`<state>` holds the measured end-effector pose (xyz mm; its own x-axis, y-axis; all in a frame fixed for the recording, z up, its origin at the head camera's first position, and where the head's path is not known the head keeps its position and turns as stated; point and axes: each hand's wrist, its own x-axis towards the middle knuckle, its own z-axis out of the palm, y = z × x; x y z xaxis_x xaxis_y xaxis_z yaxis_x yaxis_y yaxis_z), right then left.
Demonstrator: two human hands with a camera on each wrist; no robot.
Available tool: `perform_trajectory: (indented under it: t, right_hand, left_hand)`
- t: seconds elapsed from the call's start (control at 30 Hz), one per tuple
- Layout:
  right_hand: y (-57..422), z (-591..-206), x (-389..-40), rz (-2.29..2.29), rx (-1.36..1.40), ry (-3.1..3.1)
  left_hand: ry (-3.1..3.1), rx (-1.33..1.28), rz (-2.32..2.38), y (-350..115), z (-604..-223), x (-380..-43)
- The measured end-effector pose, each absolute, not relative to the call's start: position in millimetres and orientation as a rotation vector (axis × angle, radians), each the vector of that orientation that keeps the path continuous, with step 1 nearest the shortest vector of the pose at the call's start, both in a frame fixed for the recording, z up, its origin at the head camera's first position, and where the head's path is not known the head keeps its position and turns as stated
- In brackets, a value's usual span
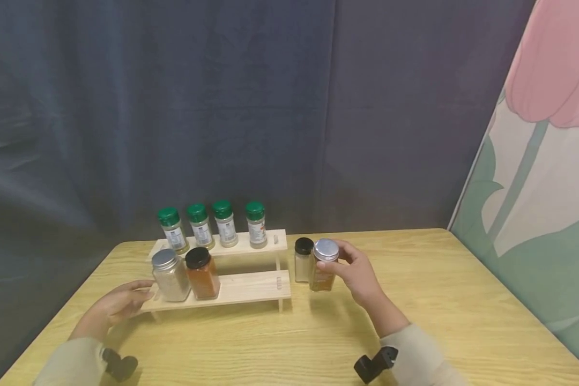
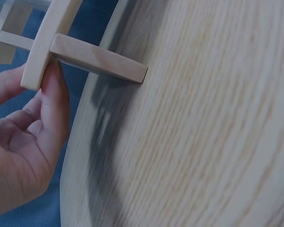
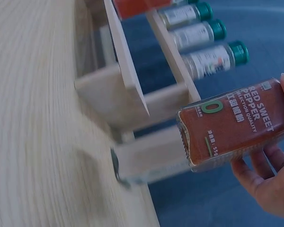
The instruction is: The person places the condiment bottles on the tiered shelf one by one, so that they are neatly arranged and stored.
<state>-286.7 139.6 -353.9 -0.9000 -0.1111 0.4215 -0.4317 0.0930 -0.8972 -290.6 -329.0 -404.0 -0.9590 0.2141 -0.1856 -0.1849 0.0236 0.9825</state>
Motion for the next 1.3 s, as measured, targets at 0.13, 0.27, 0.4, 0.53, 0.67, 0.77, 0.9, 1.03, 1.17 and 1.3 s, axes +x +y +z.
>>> perform_trajectory:
  t: [0.13,0.27,0.4,0.53,0.67,0.77,0.9,1.03,1.17,1.3]
  right_hand:
    - [123,-353,-284,1.918,0.561,-2.144]
    - [108,-354,-284,1.977,0.570,-2.152]
    - [93,-357,-285,2.016,0.588,-2.184]
    - [78,-358,-288,2.066,0.625,-2.199]
    - [64,-358,-292,2.125,0.693,-2.153]
    - [52,-358,-295,2.152,0.727,-2.132]
    - [39,-360,-297,2.142,0.731,-2.143]
    - [27,-362,-298,2.110,0.730,-2.186]
    - [17,-364,-299,2.120,0.736,-2.220]
    - [8,-366,-300,2.100,0.729,-2.251]
  left_hand:
    - [2.031,-0.003,2.006,-329,-404,-291]
    - [2.028,-0.002,2.003,-329,-406,-292]
    - [1.999,0.012,2.002,-330,-409,-291]
    - [1.991,-0.004,2.014,-329,-411,-292]
    - [1.990,-0.003,2.031,-329,-409,-294]
    - [1.994,-0.008,2.031,-329,-407,-294]
    - [1.986,-0.025,2.032,-327,-404,-293]
    - [1.981,-0.024,2.029,-326,-402,-291]
    - [1.985,-0.027,2.029,-327,-401,-291]
    - [1.985,-0.024,2.026,-328,-402,-293]
